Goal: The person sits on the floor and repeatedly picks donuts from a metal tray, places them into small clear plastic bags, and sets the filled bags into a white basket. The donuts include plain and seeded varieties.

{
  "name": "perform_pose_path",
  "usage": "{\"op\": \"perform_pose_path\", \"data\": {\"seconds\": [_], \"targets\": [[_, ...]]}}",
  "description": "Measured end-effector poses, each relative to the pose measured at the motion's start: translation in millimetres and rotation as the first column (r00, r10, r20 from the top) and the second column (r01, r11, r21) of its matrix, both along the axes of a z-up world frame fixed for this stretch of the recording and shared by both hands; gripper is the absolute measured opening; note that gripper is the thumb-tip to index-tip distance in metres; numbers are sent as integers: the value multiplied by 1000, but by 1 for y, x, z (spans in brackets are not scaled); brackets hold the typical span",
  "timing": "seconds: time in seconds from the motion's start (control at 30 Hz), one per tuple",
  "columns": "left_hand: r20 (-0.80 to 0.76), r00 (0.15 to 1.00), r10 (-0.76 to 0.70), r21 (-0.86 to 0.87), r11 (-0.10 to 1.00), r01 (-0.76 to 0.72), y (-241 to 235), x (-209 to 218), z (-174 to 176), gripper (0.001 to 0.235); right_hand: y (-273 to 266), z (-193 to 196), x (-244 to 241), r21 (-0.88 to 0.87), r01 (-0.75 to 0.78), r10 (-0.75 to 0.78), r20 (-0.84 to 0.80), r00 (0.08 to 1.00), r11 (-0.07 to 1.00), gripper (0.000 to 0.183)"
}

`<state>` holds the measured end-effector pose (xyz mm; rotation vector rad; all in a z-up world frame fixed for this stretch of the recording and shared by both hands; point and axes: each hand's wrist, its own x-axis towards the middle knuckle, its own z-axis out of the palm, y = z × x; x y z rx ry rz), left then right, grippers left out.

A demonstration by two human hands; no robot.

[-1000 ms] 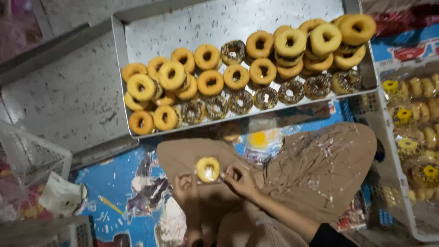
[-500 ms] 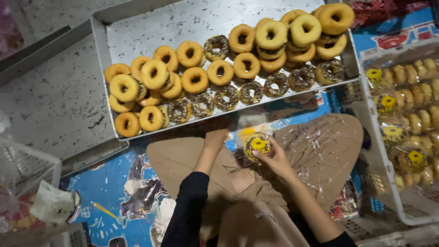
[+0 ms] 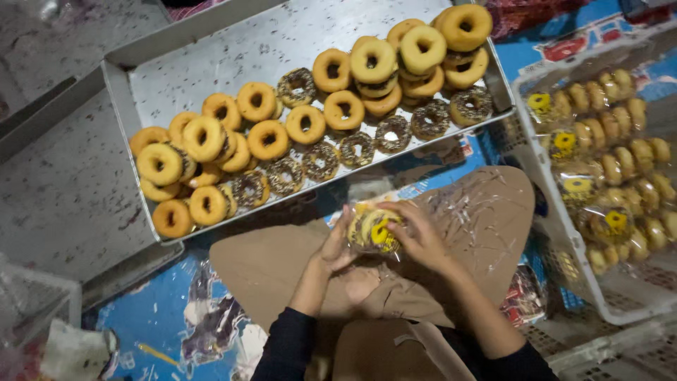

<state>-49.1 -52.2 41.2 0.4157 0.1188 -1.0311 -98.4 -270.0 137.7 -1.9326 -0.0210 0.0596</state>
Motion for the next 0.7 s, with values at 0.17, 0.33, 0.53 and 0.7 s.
{"op": "perform_pose_path", "data": {"seconds": [0.17, 0.33, 0.53, 0.7], "targets": [[-225, 974, 20, 117, 993, 6, -32, -25, -13, 50, -3, 57, -11, -395, -29, 129, 228, 965, 918, 74], [-219, 975, -38, 105, 993, 62, -72, -50, 13, 63, -31, 90, -21, -504, -109, 154, 49, 987, 857, 91], [259, 965, -51, 69, 997, 34, -86, -37, 74, 86, -186, 60, -95, -805, 532, -669, 244, 702, 264, 74], [51, 996, 71, 77, 994, -75, -47, -24, 81, 93, -315, -36, -200, -956, 265, -893, 225, 389, -126, 74]]}}
